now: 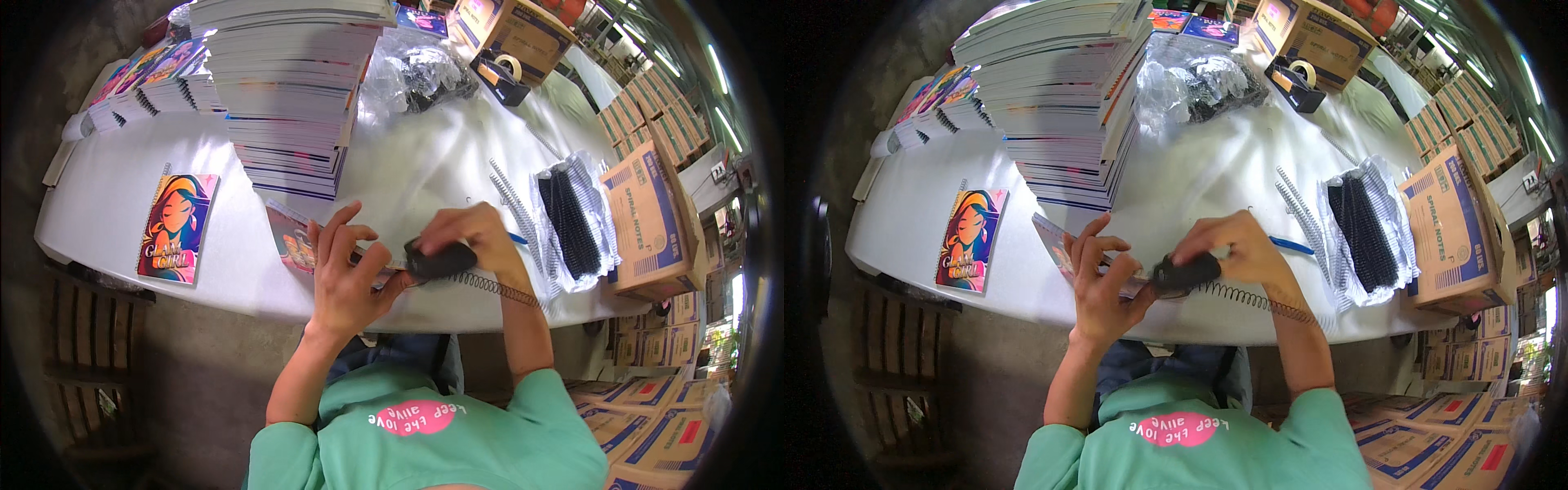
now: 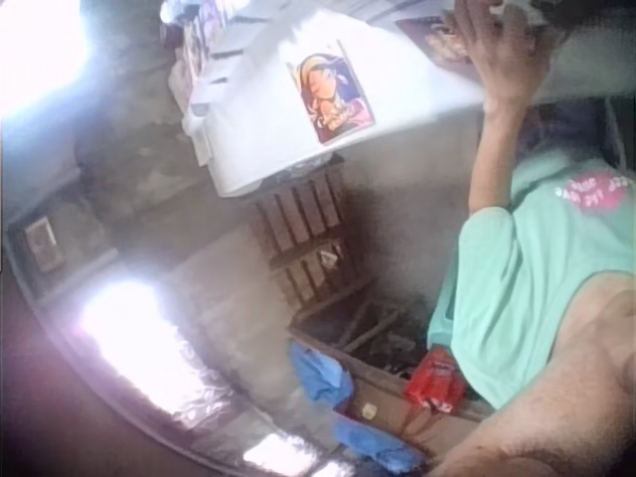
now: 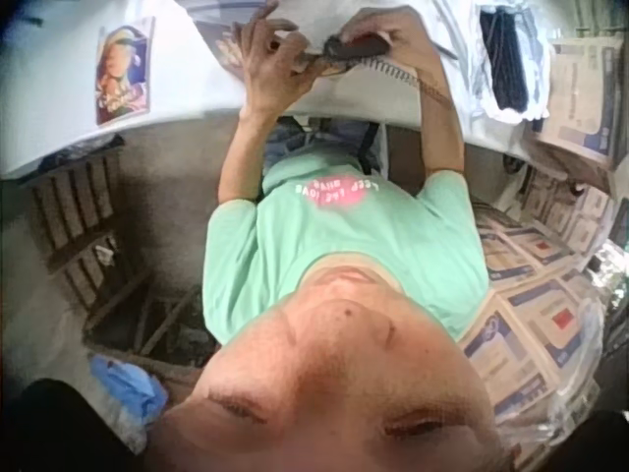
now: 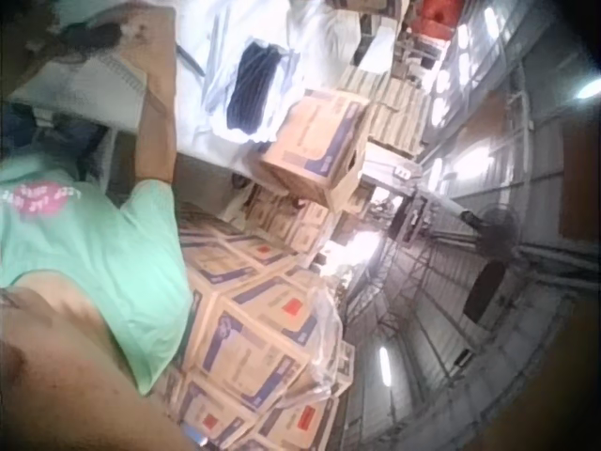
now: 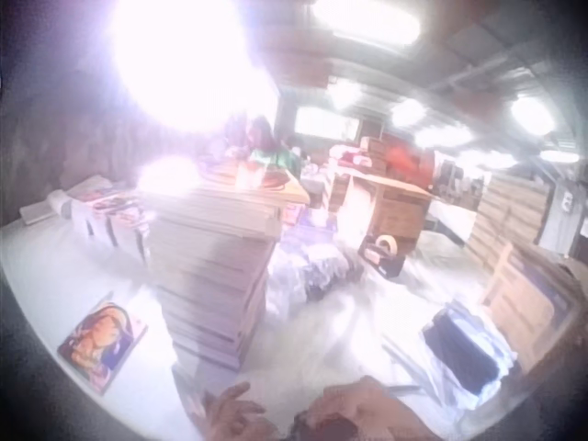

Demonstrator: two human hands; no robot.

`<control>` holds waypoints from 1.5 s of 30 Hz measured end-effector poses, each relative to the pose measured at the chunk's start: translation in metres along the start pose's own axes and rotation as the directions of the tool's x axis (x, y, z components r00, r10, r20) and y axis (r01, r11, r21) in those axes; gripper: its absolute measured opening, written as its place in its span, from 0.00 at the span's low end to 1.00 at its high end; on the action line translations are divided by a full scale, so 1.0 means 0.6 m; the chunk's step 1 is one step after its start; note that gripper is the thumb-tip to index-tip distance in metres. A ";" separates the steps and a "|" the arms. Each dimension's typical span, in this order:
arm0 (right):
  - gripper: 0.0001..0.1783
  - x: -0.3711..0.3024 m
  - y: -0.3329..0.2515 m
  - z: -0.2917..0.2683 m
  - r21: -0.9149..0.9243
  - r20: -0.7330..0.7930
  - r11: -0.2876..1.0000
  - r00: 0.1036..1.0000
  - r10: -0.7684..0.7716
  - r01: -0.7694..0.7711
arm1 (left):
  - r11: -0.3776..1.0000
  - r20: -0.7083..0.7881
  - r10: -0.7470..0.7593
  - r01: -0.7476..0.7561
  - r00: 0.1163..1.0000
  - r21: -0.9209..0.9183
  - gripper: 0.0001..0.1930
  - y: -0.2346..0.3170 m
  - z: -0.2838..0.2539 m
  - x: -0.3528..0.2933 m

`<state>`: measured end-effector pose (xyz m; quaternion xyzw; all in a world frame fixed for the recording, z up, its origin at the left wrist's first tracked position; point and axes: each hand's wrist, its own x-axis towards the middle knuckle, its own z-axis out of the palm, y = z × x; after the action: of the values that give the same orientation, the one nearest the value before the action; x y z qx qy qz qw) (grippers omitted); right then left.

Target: The person assembles spiral notebooks by inserting a wire coil into the pre-punched holes of the pages and covers and then trimming the excess wire with shears.

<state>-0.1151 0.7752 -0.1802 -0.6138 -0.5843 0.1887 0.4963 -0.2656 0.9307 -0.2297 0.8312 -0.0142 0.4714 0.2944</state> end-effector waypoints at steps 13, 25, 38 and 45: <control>0.13 0.008 0.013 0.032 0.069 -0.101 0.996 0.994 -0.050 0.057 | 0.989 0.133 -0.138 0.143 0.982 -0.029 0.37 -0.003 -0.012 -0.009; 0.11 0.029 -0.015 0.042 0.261 -0.191 0.938 0.965 -0.181 0.228 | 0.966 -0.036 -0.100 0.105 0.994 0.236 0.30 -0.028 -0.065 0.019; 0.13 0.051 -0.014 0.046 0.110 0.037 0.981 0.986 -0.164 0.159 | 0.994 -0.103 -0.024 0.035 0.994 0.106 0.28 -0.042 -0.061 0.014; 0.16 0.063 0.003 0.061 -0.082 -0.099 0.996 0.994 0.035 -0.043 | 0.986 -0.050 -0.160 0.162 0.986 0.039 0.23 -0.046 -0.079 0.017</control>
<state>-0.1342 0.8238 -0.1846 -0.6539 -0.5546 0.1437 0.4943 -0.2885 0.9800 -0.2164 0.8245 0.0701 0.4657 0.3136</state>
